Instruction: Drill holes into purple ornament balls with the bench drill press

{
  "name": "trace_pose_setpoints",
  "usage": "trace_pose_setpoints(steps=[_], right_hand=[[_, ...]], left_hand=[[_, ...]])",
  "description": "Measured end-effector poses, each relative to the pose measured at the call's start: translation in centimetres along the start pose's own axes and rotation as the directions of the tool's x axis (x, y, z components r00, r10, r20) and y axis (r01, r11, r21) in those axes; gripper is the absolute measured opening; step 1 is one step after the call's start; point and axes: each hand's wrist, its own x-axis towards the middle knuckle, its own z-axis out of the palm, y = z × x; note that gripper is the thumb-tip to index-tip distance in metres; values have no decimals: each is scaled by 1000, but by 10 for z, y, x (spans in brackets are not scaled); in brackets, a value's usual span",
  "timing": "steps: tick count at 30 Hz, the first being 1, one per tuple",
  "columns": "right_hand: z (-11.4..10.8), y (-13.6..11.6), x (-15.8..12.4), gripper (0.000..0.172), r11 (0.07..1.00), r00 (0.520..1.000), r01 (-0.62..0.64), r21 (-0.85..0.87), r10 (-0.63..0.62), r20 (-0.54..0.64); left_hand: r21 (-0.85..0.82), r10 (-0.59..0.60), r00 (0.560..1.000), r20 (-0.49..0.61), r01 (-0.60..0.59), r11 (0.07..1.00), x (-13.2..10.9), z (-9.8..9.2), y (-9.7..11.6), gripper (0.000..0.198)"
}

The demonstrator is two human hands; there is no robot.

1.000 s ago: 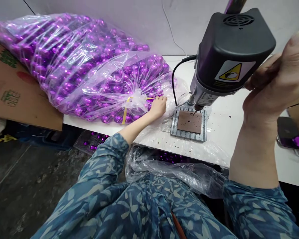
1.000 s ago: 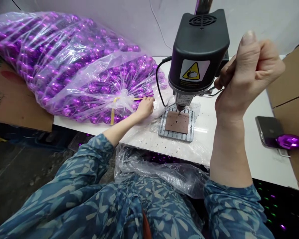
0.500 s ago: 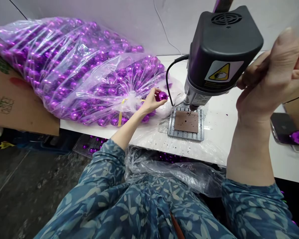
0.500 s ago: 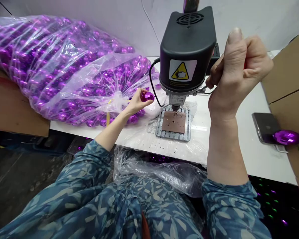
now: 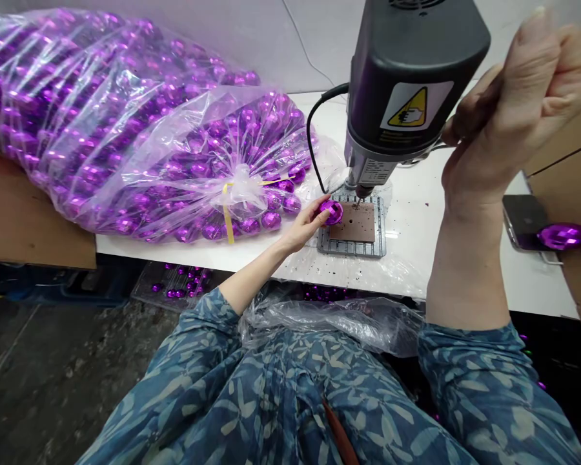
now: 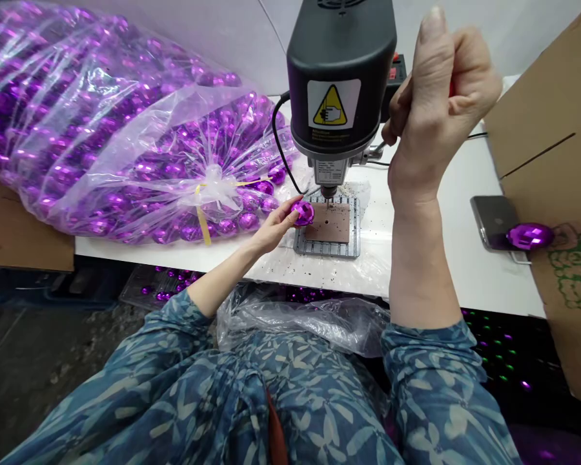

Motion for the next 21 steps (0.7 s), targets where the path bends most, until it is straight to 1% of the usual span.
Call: trace_pose_setpoints(steps=[3,5,9,15,21], right_hand=[[1,0,0,68,1000,1000,3,-12,-3,-1],[1,-1,-1,71,1000,1000,-7,-21,7,7],[2,-2,-2,77,1000,1000,-5,-15,5,12],[2,-2,-1,73,999,1000,3,-36,-2,21],[1,-3,-2,72,999,1000,-26,-22,27,14]], left_hand=[[172,49,999,-15,-46,984,12,9,-8,55],[229,65,998,-24,-58,972,18,13,-10,56],[195,53,998,-22,-47,980,24,21,-11,57],[130,96,995,24,-99,987,35,27,-14,57],[201,120,992,30,-124,972,44,28,-22,56]])
